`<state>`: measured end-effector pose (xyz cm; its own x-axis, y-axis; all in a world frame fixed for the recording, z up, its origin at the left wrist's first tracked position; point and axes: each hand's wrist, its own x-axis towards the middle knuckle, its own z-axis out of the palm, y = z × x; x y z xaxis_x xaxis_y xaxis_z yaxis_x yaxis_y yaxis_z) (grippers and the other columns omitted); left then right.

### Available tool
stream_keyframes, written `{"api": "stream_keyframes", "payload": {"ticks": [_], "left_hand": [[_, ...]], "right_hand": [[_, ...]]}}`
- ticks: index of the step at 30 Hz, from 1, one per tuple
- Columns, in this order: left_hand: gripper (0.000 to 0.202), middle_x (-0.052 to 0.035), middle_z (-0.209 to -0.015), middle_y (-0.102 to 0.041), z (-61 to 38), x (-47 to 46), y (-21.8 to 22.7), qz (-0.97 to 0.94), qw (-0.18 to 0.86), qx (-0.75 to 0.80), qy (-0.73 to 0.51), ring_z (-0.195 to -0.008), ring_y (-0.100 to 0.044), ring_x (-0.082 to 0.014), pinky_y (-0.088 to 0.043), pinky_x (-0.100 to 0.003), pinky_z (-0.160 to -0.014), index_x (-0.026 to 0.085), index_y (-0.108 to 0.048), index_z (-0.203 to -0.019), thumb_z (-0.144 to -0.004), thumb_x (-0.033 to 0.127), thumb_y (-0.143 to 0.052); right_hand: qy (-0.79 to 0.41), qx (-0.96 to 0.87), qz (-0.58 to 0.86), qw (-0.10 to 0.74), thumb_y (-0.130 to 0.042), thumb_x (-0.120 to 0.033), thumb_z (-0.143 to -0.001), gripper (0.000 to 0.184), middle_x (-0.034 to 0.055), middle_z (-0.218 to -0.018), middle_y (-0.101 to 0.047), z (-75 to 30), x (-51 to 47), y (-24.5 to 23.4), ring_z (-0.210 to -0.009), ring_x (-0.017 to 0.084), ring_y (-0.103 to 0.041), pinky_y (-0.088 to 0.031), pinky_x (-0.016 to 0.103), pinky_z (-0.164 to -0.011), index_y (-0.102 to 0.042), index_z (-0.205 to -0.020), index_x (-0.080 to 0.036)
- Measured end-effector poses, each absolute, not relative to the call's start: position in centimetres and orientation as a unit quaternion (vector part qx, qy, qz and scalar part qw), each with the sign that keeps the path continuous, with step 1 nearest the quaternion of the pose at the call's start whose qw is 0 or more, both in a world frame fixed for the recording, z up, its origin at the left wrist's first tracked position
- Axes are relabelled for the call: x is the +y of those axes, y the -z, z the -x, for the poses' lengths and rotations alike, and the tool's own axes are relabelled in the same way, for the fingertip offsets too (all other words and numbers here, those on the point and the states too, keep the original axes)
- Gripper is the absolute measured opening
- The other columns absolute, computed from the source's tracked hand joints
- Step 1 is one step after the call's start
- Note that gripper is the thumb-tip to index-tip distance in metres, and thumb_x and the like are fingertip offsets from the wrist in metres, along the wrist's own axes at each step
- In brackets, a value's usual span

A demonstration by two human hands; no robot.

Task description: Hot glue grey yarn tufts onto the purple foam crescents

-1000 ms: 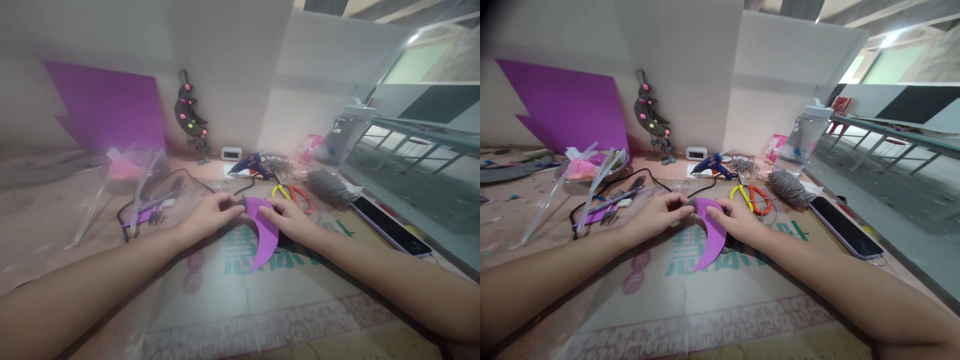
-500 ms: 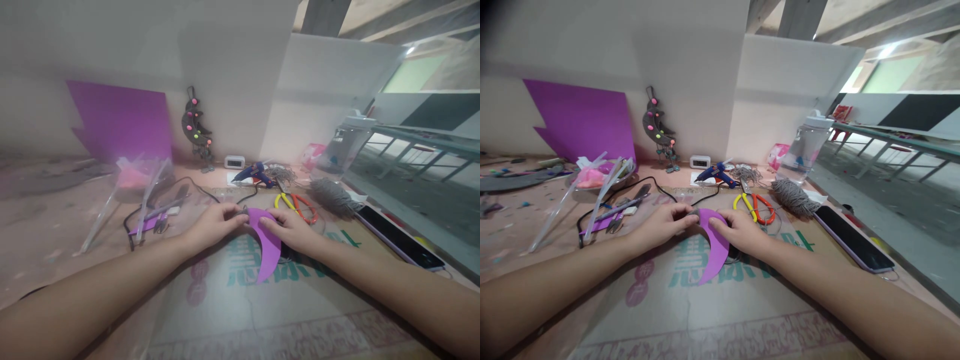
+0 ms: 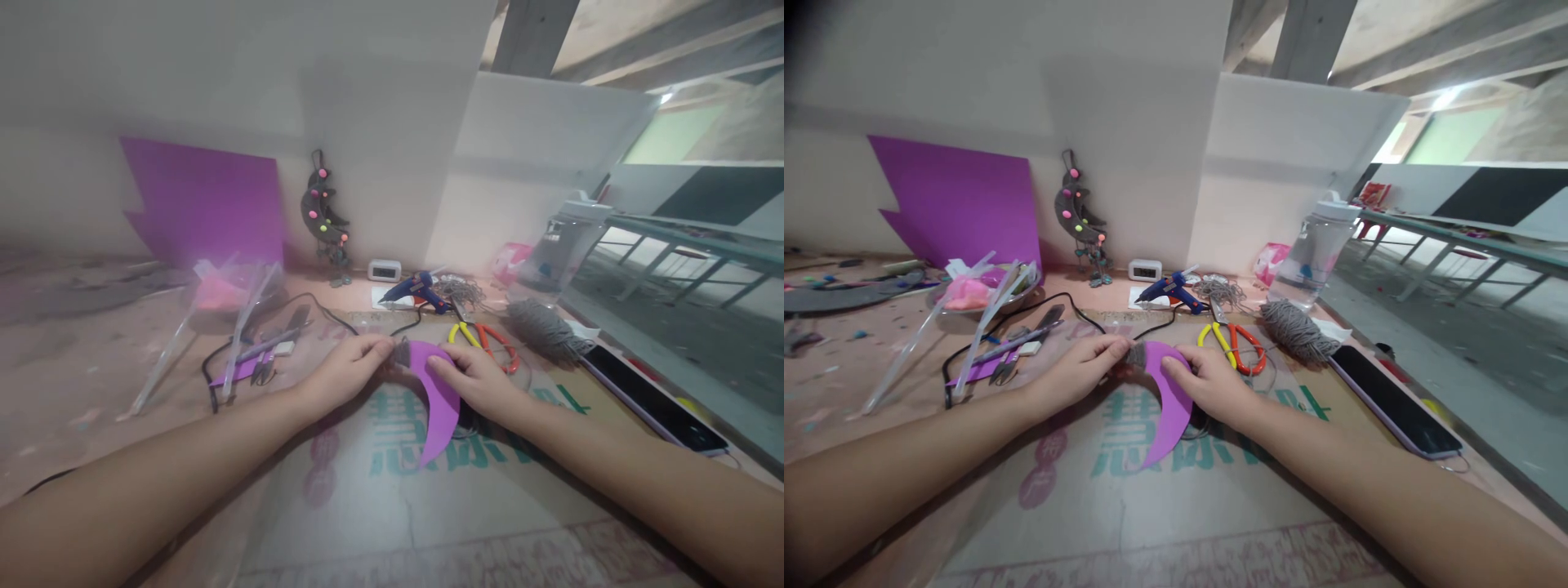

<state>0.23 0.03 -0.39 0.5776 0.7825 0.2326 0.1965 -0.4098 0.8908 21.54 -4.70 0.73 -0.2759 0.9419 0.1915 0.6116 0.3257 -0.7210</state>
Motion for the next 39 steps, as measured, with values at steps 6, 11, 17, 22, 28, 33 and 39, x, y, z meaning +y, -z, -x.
{"api": "stream_keyframes", "payload": {"ticks": [6,11,17,22,28,33,39], "left_hand": [[0.042,0.0007,-0.063,-0.054,-0.2,0.1,0.5,-0.784,0.396,0.336,-0.34,-0.061,-0.05,-0.0129,-0.038,-0.023,-0.058,0.016,-0.053,-0.068,-0.093,0.044,-0.036],[0.039,0.002,-0.062,-0.049,0.0,-0.1,0.0,-0.801,0.338,0.36,-0.339,-0.061,-0.046,-0.0127,-0.034,-0.023,-0.056,0.017,-0.051,-0.067,-0.092,0.043,-0.038],[0.043,-0.0005,-0.068,-0.054,0.0,0.1,0.5,-0.774,0.383,0.343,-0.369,-0.065,-0.051,-0.0139,-0.039,-0.025,-0.061,0.016,-0.055,-0.073,-0.095,0.045,-0.031],[0.033,-0.0013,-0.079,-0.061,-0.2,0.0,0.6,-0.76,0.395,0.35,-0.379,-0.071,-0.055,-0.0144,-0.043,-0.024,-0.064,0.017,-0.057,-0.103,-0.089,0.045,-0.047],[0.029,-0.0024,-0.078,-0.062,-0.1,-0.5,-0.4,-0.797,0.346,0.361,-0.338,-0.071,-0.054,-0.0149,-0.04,-0.024,-0.062,0.015,-0.06,-0.085,-0.089,0.04,-0.046],[0.032,0.0007,-0.068,-0.056,-0.1,-0.4,-0.5,-0.818,0.313,0.363,-0.316,-0.066,-0.051,-0.0139,-0.036,-0.024,-0.059,0.016,-0.056,-0.073,-0.09,0.04,-0.043],[0.039,0.0003,-0.068,-0.056,-0.1,-0.3,-0.2,-0.822,0.32,0.342,-0.323,-0.067,-0.052,-0.0142,-0.037,-0.024,-0.062,0.016,-0.053,-0.068,-0.094,0.038,-0.033]], "right_hand": [[-0.258,-0.719,0.541,0.352,-0.043,-0.044,-0.09,0.033,0.0,-0.07,-0.049,-21.7,-4.5,-0.8,-0.064,0.014,-0.046,-0.036,0.025,-0.056,-0.056,-0.079,-0.017],[-0.271,-0.726,0.532,0.34,-0.042,-0.047,-0.09,0.036,-0.0005,-0.067,-0.046,-21.6,-4.5,-0.8,-0.063,0.013,-0.044,-0.036,0.025,-0.056,-0.052,-0.072,-0.017],[-0.285,-0.724,0.529,0.338,-0.041,-0.051,-0.09,0.039,-0.0008,-0.066,-0.045,-21.5,-4.5,-0.9,-0.063,0.013,-0.044,-0.036,0.024,-0.055,-0.05,-0.072,-0.018],[-0.287,-0.724,0.526,0.343,-0.041,-0.048,-0.091,0.037,-0.0011,-0.066,-0.045,-21.6,-4.4,-0.8,-0.062,0.012,-0.043,-0.036,0.024,-0.055,-0.05,-0.072,-0.018],[-0.279,-0.729,0.526,0.339,-0.04,-0.048,-0.091,0.038,-0.0016,-0.065,-0.043,-21.6,-4.5,-0.9,-0.061,0.012,-0.042,-0.035,0.024,-0.055,-0.05,-0.071,-0.017],[-0.253,-0.735,0.532,0.336,-0.04,-0.048,-0.092,0.038,-0.0018,-0.065,-0.042,-21.6,-4.5,-0.9,-0.062,0.013,-0.042,-0.035,0.024,-0.055,-0.049,-0.071,-0.018],[-0.244,-0.741,0.529,0.333,-0.04,-0.047,-0.091,0.038,-0.0022,-0.064,-0.039,-21.6,-4.4,-0.8,-0.061,0.012,-0.039,-0.032,0.024,-0.053,-0.041,-0.066,-0.019]]}}
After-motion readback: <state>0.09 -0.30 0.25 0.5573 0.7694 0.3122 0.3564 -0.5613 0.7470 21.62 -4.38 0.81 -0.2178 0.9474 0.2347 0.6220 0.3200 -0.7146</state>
